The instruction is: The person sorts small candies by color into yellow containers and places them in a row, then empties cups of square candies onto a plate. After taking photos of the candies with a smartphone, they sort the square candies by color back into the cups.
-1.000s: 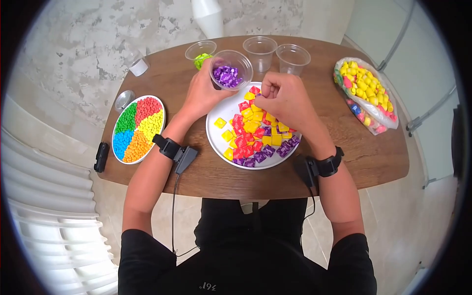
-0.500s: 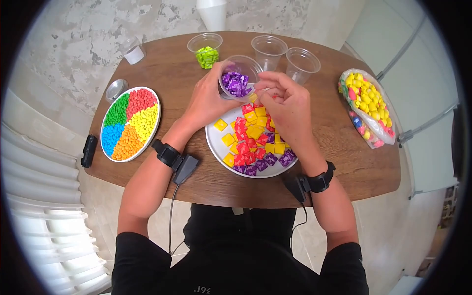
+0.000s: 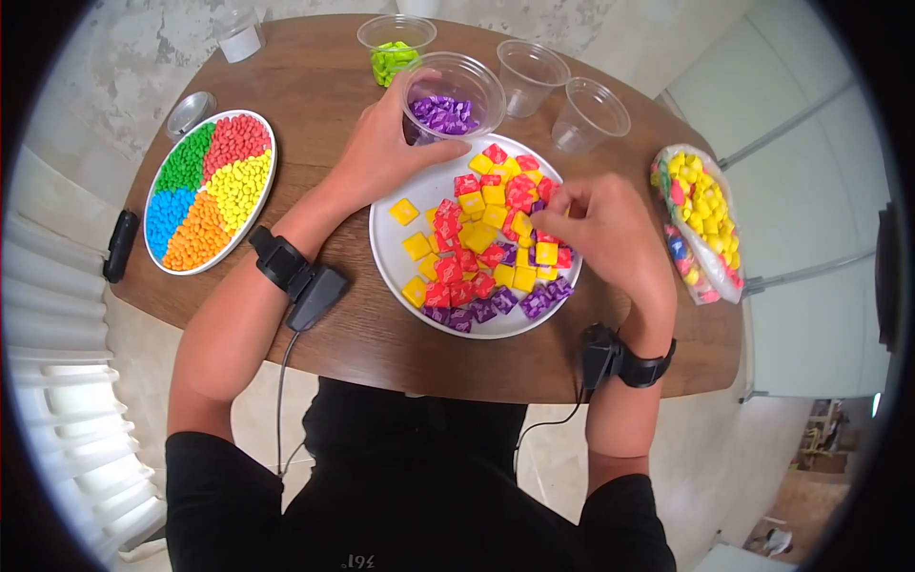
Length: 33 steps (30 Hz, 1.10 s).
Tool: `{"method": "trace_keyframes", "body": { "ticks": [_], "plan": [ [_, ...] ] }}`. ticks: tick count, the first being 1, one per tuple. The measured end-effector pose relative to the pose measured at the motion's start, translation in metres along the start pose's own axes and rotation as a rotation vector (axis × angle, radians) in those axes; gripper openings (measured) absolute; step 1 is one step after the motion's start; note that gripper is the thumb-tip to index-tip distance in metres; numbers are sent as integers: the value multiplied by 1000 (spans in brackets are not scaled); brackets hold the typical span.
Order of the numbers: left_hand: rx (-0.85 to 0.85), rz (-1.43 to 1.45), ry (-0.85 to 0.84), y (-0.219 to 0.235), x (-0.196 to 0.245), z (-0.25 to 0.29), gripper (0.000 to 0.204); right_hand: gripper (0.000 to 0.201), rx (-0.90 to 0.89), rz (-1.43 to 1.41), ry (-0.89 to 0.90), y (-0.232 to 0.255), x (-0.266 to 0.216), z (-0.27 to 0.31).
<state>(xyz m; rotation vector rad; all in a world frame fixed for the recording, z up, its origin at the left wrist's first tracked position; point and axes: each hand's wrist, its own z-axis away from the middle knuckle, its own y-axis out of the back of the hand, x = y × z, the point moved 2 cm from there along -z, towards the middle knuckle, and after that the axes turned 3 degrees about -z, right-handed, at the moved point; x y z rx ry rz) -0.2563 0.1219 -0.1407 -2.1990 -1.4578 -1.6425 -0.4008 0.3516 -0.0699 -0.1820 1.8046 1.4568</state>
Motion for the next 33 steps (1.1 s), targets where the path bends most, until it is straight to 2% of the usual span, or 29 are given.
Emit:
{"method": "trace_keyframes", "body": {
  "ticks": [2, 4, 7, 8, 10, 14, 16, 17, 19, 23, 25, 26, 28, 33],
  "plan": [
    [29, -30, -27, -1, 0, 0, 86, 22, -49, 171, -69, 2, -1, 2],
    [54, -68, -46, 1, 0, 1, 86, 25, -65, 147, -104, 3, 3, 3],
    [15, 4, -2, 0, -1, 2, 86, 29, -205, 114, -145, -1, 1, 5],
    [28, -21, -34, -1, -1, 2, 86, 29, -211, 122, -144, -4, 1, 4],
    [44, -42, -65, -2, -2, 1, 86, 27, -183, 163, -14, -10, -4, 4],
    [40, -32, -90, -3, -2, 1, 86, 25, -204, 158, -4, -16, -6, 4],
    [46, -48, -99, -3, -1, 2, 86, 23, -143, -15, 0, -19, -3, 2],
    [25, -16, -63, -2, -1, 3, 86, 23, -146, -14, 0, -21, -5, 1],
    [3, 20, -27, -2, 1, 3, 86, 19, 12, -271, -36, -23, -14, -2],
    [5, 8, -37, -3, 0, 3, 86, 15, -10, -307, -54, -22, -16, 0],
    [14, 5, -46, -2, 0, 3, 86, 19, -202, 17, 67, -21, -12, 3],
    [6, 14, -33, -2, 1, 4, 86, 19, -205, 16, 70, -21, -13, 4],
    [-2, 22, -19, -2, 1, 4, 86, 22, -279, 204, 33, -21, -14, 5],
    [-2, 14, -24, -2, 2, 3, 86, 24, -239, 296, 65, -25, -25, 9]
  ]
}}
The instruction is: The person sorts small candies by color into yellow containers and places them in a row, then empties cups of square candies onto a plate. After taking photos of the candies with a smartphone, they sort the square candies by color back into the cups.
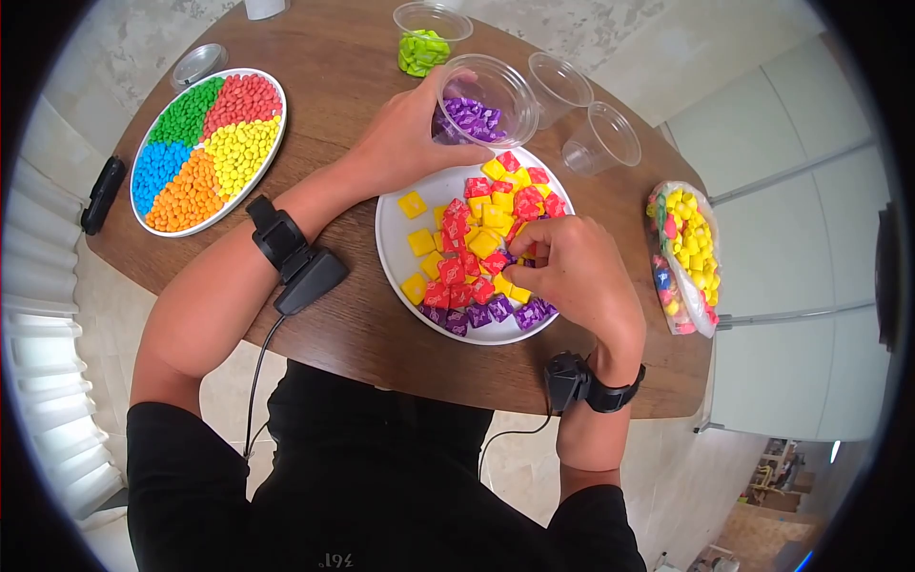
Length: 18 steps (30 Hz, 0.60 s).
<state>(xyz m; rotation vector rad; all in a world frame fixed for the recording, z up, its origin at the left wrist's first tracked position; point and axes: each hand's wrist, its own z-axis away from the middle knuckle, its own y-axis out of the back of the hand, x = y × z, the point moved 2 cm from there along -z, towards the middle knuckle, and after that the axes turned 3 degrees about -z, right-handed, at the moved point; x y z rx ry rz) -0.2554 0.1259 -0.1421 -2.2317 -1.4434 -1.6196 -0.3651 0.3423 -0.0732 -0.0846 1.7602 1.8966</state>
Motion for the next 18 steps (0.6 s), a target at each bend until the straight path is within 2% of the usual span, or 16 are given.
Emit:
{"method": "trace_keyframes", "body": {
  "ticks": [4, 8, 13, 17, 18],
  "plan": [
    [12, -22, -2, 0, -1, 0, 86, 24, 44, 15, 4, -4, -2, 1],
    [5, 13, -10, 0, -1, 1, 86, 23, 12, 45, 21, -6, 1, 1],
    [17, -19, 0, 0, 0, 0, 86, 19, -40, -150, -64, -6, 5, -5],
    [7, 9, 3, -1, -1, 1, 86, 18, -5, -207, -22, -10, 10, -5],
    [9, 8, -7, 0, -1, 0, 86, 17, 40, -314, -10, -9, 10, -6]
  ]
}}
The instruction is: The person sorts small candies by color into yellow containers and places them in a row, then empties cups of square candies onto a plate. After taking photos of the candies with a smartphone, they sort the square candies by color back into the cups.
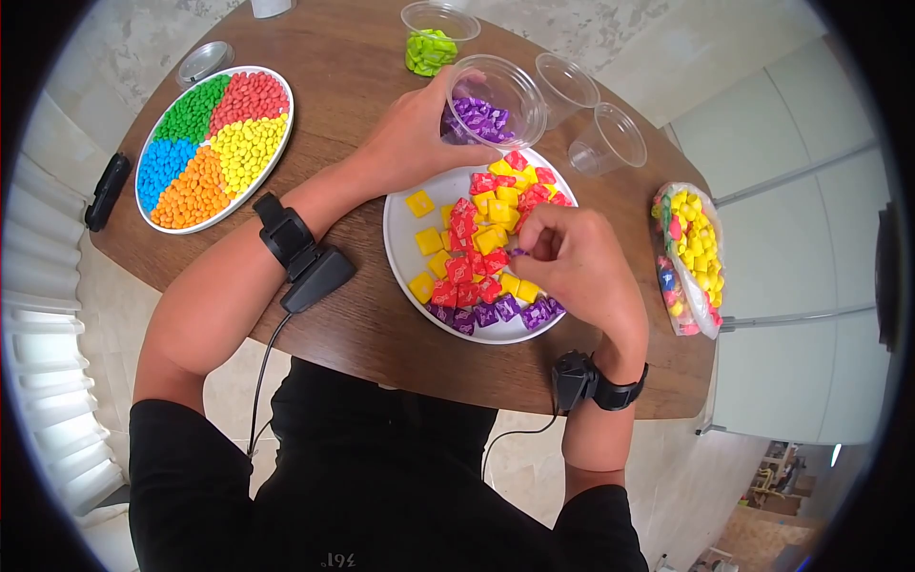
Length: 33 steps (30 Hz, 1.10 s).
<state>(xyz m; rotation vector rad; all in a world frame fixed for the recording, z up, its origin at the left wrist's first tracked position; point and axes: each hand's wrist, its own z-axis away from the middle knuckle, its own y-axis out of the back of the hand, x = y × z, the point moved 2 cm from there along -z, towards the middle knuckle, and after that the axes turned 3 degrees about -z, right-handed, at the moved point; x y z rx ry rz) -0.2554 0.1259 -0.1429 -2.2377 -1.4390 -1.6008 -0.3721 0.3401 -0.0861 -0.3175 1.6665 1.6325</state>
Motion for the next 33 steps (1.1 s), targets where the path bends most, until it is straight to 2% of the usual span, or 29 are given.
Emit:
{"method": "trace_keyframes", "body": {
  "ticks": [2, 4, 5, 7, 10, 19, 21, 23, 25, 29, 32, 33],
  "plan": [
    [-3, 2, 10, 0, 0, 0, 86, 17, 42, -109, 21, 1, -1, -3],
    [-9, 3, 19, 0, -2, 0, 86, 16, 246, -185, 142, 6, -5, -4],
    [15, -23, -25, -1, -3, -1, 87, 16, 248, -187, 140, 5, -5, -6],
    [36, -44, -72, -3, -3, -1, 88, 15, 415, -312, 244, 3, -5, -9],
    [48, -75, -93, -4, -1, -1, 91, 13, 490, -454, 221, -2, 1, -15],
    [53, -94, -107, -2, 4, -1, 93, 9, 503, -527, 226, -6, -7, -12],
    [-5, -115, -20, 0, 7, 0, 91, 6, 492, -544, 236, -7, -9, -11],
    [-9, -95, -23, 0, 8, 0, 90, 7, 481, -558, 242, -8, -11, -10],
    [-14, -73, -31, -1, 9, 0, 89, 17, 524, -604, 295, -9, -18, -9],
    [15, -66, -80, -2, 5, -1, 85, 21, 544, -537, 399, -11, -16, -14],
    [45, -74, -116, -3, 2, -1, 85, 17, 563, -507, 402, -6, -12, -12],
    [44, -91, -110, -3, 1, -1, 85, 17, 568, -557, 322, -4, -12, -10]
  ]
}}
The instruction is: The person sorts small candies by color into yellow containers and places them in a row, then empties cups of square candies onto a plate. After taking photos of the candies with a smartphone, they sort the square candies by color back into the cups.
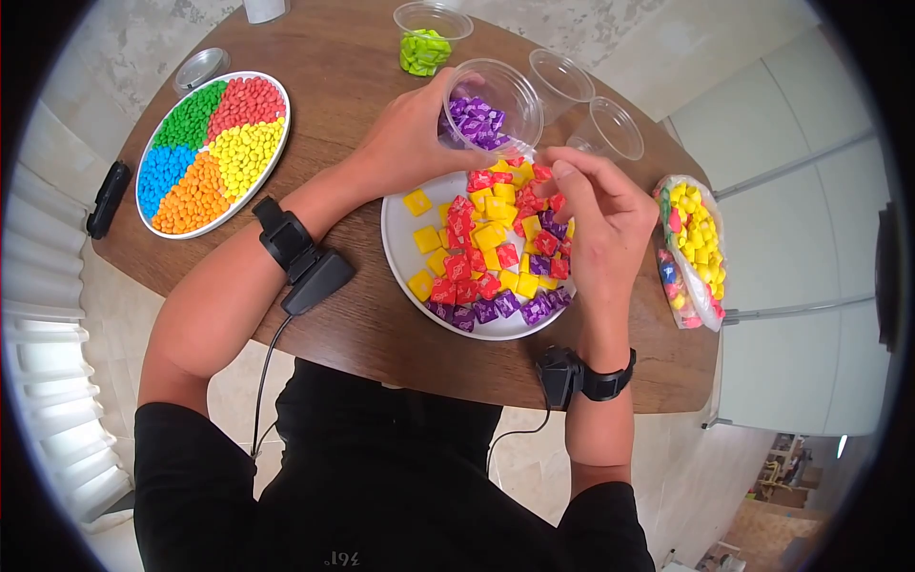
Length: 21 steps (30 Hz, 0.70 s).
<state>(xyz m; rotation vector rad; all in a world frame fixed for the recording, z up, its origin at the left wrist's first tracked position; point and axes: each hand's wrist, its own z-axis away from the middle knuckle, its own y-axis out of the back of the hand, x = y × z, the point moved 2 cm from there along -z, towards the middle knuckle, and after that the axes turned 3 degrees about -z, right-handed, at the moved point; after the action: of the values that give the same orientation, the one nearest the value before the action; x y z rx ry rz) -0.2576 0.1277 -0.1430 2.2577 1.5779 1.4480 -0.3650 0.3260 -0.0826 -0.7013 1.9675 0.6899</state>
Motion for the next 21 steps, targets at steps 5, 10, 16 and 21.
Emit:
{"method": "trace_keyframes", "body": {
  "ticks": [5, 10, 16, 21],
  "plan": [
    [-10, 3, 13, 0, -1, 0, 84, 18, 53, 80, -117, 12, 10, -4],
    [-2, -2, -10, 0, -2, 0, 83, 17, -74, 419, -182, 20, 25, -7],
    [-3, -8, 5, 0, -3, 0, 83, 17, -193, 539, -250, 17, 23, -5],
    [-75, 11, 108, 3, 5, 1, 85, 19, -245, 688, -213, 14, 18, -2]
  ]
}}
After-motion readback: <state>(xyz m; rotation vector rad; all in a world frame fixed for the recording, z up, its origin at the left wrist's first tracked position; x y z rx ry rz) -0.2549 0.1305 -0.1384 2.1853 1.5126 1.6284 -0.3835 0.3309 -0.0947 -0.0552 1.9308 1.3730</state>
